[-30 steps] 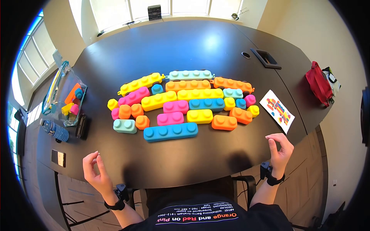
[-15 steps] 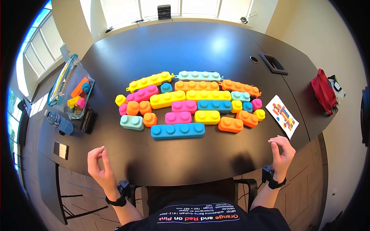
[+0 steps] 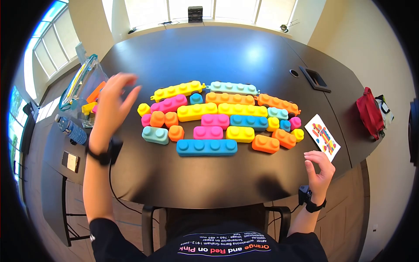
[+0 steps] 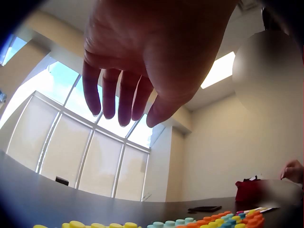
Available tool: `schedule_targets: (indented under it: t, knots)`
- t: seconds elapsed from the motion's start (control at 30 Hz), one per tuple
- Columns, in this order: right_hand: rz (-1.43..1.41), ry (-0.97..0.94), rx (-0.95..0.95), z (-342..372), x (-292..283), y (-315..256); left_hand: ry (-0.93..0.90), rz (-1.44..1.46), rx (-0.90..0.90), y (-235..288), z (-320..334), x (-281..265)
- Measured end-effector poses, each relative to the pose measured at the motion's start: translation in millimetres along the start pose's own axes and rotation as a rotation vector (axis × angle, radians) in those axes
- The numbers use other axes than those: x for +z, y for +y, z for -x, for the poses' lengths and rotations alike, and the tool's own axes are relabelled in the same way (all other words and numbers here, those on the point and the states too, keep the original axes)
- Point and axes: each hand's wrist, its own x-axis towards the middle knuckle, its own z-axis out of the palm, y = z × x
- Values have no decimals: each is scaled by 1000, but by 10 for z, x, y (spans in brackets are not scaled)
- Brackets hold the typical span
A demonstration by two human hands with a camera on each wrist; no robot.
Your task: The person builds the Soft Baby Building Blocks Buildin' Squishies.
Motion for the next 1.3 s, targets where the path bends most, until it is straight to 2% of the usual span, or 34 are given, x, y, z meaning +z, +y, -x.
schedule_targets:
  t: [0.03,0.1,0.13,0.17,0.2,0.27,0.3,0.4,0.43,0.57,0.67,0.73,0.8,0.87,1.0,1.07,1.1,1.13,1.23,1.3]
  knots:
    - [-4,1,-3,-27,21,-23,-59,-71,92,-186,-183,202]
    - [-20,-19,-64,-73,61,-74,-348,-14,110,-706,-412,706]
    - [-19,-20,-70,-90,76,-111,-507,-39,9,-917,-434,979]
    - [-26,-33,-69,-89,87,-158,-612,-137,-33,-868,-439,1078]
    - [-32,-48,-65,-76,88,-187,-608,-133,-34,-826,-452,1165]
    - [-48,-52,-66,-35,76,-175,-753,-86,-137,-880,-480,1390]
    - [-45,-58,-44,2,66,-145,-817,5,-104,-972,-526,1459]
    - [-31,-55,-4,93,35,-65,-902,-80,-128,-1036,-582,1577]
    - [-29,-46,19,117,20,-47,-924,-48,-207,-965,-621,1545]
    - [-41,-16,53,170,15,-18,-977,-151,-249,-851,-674,1609]
    - [-56,-9,51,169,23,-45,-930,-140,-236,-933,-696,1561]
    - [-50,-15,47,167,12,-58,-654,-133,-121,-1007,-723,1459]
    - [-45,-20,42,159,7,-60,-594,-49,-121,-752,-705,1173]
    - [-80,-34,51,140,9,-40,-413,105,62,-335,-558,910]
    - [-70,-52,62,22,102,-58,-453,155,169,604,94,465]
    - [-85,-112,42,-63,209,-132,-545,172,203,1003,449,351]
    - [-98,-196,56,-84,249,-170,-581,223,205,1104,613,374]
    - [-99,-196,60,-107,309,-211,-620,275,208,1165,766,430]
    - [-75,-435,-74,-126,537,-260,-689,311,165,1235,1042,665]
    - [-69,-479,-109,-120,676,-302,-706,311,157,1247,1113,764]
